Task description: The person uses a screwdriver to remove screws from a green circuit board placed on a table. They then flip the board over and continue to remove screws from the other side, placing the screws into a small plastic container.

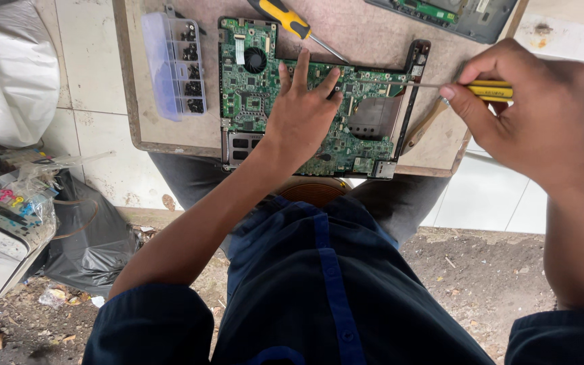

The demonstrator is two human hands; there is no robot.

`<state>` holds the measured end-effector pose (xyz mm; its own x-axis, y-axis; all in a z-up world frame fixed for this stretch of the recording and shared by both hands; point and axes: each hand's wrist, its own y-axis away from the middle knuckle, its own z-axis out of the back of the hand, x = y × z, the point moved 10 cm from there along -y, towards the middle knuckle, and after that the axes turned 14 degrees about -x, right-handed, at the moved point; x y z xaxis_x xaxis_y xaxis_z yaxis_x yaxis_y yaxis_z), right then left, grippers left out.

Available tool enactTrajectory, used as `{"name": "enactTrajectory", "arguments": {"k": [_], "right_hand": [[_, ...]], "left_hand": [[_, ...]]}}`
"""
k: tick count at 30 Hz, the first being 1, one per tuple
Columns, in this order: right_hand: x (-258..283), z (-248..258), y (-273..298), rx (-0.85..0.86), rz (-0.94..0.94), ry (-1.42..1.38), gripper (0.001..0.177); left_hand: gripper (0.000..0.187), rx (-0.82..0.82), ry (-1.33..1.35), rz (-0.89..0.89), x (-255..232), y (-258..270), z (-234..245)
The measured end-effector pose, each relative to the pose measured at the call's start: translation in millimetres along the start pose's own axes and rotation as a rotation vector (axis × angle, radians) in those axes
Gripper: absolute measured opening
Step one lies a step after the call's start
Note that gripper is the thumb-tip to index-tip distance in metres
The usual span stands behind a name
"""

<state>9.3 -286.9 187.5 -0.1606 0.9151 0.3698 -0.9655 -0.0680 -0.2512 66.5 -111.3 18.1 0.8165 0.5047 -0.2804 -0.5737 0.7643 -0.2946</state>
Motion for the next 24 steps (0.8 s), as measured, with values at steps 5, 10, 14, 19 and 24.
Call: {"name": "enactTrajectory", "arguments": {"k": [5, 10, 14, 19, 24], "right_hand": [[12.9, -0.6, -10.4, 0.010, -0.008, -0.058, 0.023], [11.7, -18.9, -11.5, 0.081, -0.014, -0.005, 0.023], [17.8, -23.0, -17.2, 0.091, 0.008, -0.026, 0.021], [30.7, -22.3, -25.2, 0.085, 0.080, -0.064, 0.023], [38.2, -25.5, -30.1, 0.089, 0.104, -0.099, 0.024]], "left_hand": [[0.028, -0.032, 0.075, -0.003, 1.1, 7.8, 0.3], [0.026, -0.007, 0.089, 0.030, 3.6, 10.3, -4.4], [0.025, -0.002, 0.088, 0.042, 3.6, 8.5, -3.2], [0.025, -0.019, 0.089, 0.045, 3.2, 8.9, -2.6], [0.026, 0.004, 0.087, 0.050, 3.2, 8.3, -3.9]]}}
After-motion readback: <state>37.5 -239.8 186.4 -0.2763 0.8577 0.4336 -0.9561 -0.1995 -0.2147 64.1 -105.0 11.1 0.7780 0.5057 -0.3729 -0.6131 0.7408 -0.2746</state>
